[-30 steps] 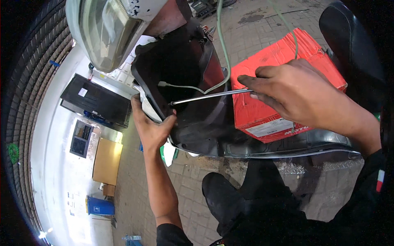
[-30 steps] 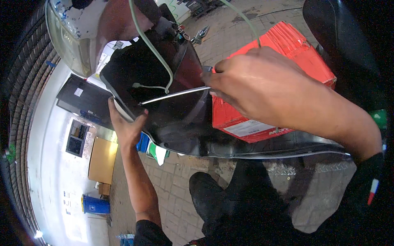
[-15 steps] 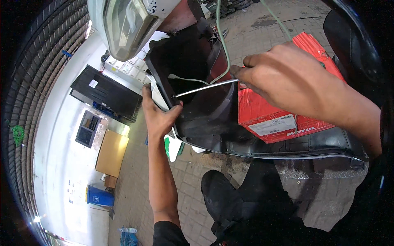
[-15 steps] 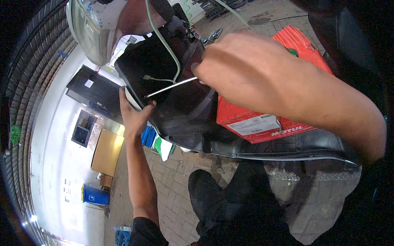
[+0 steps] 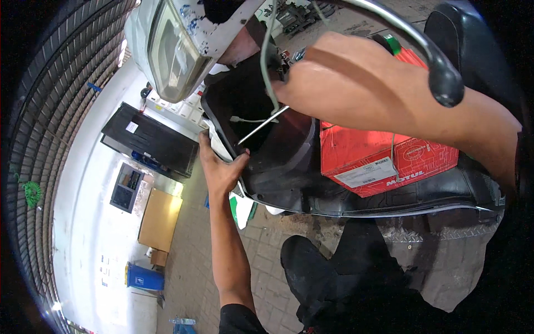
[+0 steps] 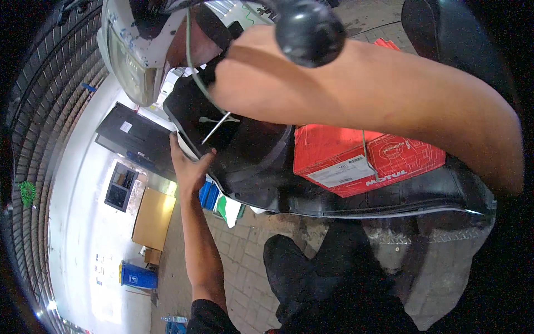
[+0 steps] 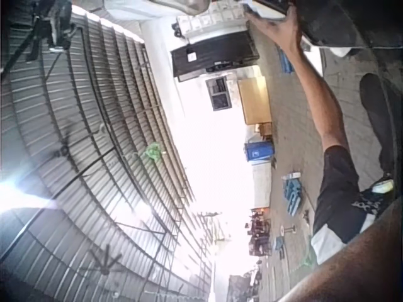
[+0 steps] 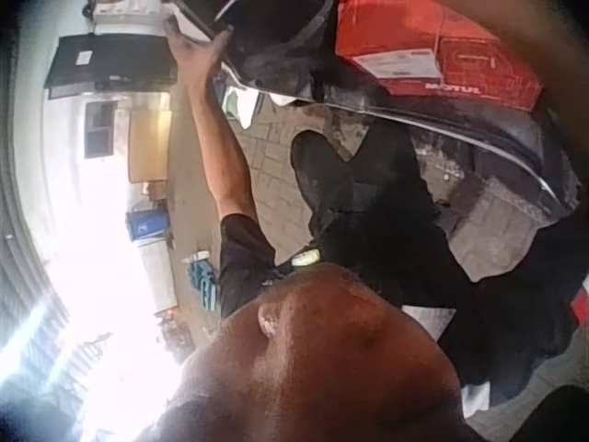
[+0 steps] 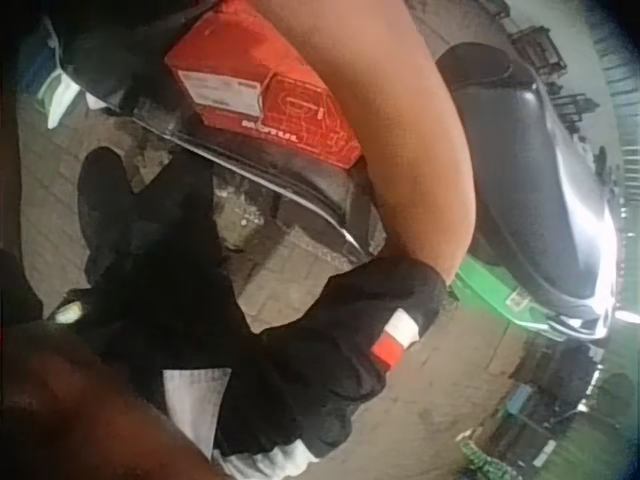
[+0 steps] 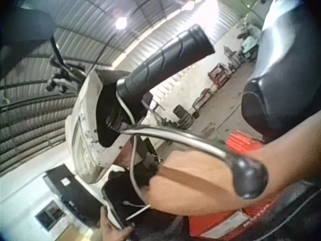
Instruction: The person works on the body panels of a scooter, using a screwdriver to remove and adjust internal components, then positions and attaches a white and green front fairing before securing a license plate bracket.
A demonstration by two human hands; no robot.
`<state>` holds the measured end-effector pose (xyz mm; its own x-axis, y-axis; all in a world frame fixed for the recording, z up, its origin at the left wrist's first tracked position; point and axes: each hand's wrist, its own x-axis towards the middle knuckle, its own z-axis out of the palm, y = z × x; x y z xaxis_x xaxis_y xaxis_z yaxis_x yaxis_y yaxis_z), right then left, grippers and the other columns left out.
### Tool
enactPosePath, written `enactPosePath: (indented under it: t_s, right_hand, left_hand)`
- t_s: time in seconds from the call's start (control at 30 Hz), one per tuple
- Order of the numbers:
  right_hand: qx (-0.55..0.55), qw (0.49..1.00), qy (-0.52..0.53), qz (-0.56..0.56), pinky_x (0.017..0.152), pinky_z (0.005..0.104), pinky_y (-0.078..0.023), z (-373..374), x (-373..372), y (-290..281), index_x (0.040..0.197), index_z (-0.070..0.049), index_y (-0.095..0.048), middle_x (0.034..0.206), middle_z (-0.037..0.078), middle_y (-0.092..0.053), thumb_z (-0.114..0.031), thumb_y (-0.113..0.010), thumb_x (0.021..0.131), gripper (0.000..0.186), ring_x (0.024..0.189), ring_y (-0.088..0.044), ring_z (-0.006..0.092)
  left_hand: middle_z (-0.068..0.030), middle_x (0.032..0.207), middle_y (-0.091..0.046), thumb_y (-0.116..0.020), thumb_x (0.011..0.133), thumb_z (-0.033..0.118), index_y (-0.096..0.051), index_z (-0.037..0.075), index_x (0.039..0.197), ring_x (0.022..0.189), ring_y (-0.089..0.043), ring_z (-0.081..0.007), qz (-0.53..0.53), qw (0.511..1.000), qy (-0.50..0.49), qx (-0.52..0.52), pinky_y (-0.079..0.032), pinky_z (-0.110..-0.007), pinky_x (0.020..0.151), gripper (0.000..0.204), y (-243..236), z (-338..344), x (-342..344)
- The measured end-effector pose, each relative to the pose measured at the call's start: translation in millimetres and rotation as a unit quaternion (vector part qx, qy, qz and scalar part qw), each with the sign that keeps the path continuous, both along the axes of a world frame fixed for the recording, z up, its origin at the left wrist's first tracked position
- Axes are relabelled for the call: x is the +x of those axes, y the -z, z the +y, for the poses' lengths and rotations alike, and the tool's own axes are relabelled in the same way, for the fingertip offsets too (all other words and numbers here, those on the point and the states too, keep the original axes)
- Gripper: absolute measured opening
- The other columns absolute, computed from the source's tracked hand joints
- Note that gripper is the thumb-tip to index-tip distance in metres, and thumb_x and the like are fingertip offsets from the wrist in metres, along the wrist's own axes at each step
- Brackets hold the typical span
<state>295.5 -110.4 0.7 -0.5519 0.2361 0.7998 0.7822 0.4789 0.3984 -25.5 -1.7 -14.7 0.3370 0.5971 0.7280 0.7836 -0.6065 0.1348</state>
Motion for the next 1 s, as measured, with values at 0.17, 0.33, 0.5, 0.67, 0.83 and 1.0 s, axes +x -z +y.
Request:
enactPosePath:
  t_s: [0.17,0.33,0.5,0.67,0.83,1.0]
  right_hand:
    - [0.023,1.0,0.014,0.01,0.068,0.0364,-0.057,2,-3,-21,0.086,-0.001,-0.069,0.076,0.016,-0.068,-0.008,-0.064,0.076,0.013,0.076,-0.071,0.0287]
    - [0.029,1.0,0.004,-0.01,0.068,0.038,-0.059,-5,-7,-27,0.086,0.003,-0.071,0.083,0.019,-0.071,-0.005,-0.067,0.072,0.017,0.081,-0.072,0.0318]
    - [0.074,0.997,-0.006,0.011,0.069,0.036,-0.058,0,-9,-22,0.081,-0.002,-0.071,0.074,0.016,-0.069,-0.007,-0.07,0.071,0.011,0.076,-0.071,0.0291]
    - [0.047,0.999,-0.004,0.0,0.068,0.0335,-0.059,-2,-14,-19,0.077,0.001,-0.071,0.074,0.016,-0.069,-0.003,-0.07,0.072,0.007,0.075,-0.072,0.0279]
    - [0.069,0.997,0.029,-0.007,0.067,0.0316,-0.059,-8,-20,-10,0.074,-0.002,-0.072,0.072,0.015,-0.069,-0.004,-0.069,0.071,0.005,0.076,-0.072,0.0259]
    - [0.124,0.984,0.078,-0.096,0.065,0.0315,-0.058,-4,-19,-8,0.072,-0.003,-0.072,0.07,0.012,-0.069,-0.006,-0.066,0.072,0.006,0.076,-0.072,0.0237]
  left_hand:
    - [-0.0213,0.122,-0.055,-0.081,0.061,0.015,-0.035,-0.01,0.136,0.111,-0.053,-0.0296,-0.016,1.0,0.018,-0.016,-0.04,-0.035,0.1,0.091,3,2,4]
    - [-0.0213,0.123,-0.054,-0.081,0.062,0.017,-0.033,-0.01,0.137,0.111,-0.053,-0.0296,0.003,1.0,0.02,-0.02,-0.04,-0.035,0.1,0.093,-2,-4,6]
    - [-0.0242,0.128,-0.051,-0.081,0.063,0.018,-0.03,-0.012,0.139,0.116,-0.051,-0.0317,-0.016,0.998,0.031,-0.047,-0.037,-0.036,0.103,0.096,-1,-5,11]
    - [-0.0243,0.123,-0.053,-0.08,0.058,0.018,-0.038,-0.01,0.134,0.114,-0.052,-0.035,-0.045,0.998,0.03,-0.033,-0.038,-0.038,0.102,0.091,-2,-13,19]
    - [-0.0238,0.122,-0.053,-0.079,0.058,0.018,-0.039,-0.01,0.132,0.113,-0.053,-0.0346,-0.051,0.997,0.038,-0.038,-0.039,-0.039,0.101,0.088,-1,-3,8]
    - [-0.0232,0.119,-0.054,-0.079,0.059,0.017,-0.041,-0.009,0.129,0.11,-0.054,-0.0342,-0.047,0.996,0.048,-0.054,-0.041,-0.039,0.099,0.084,-1,-2,10]
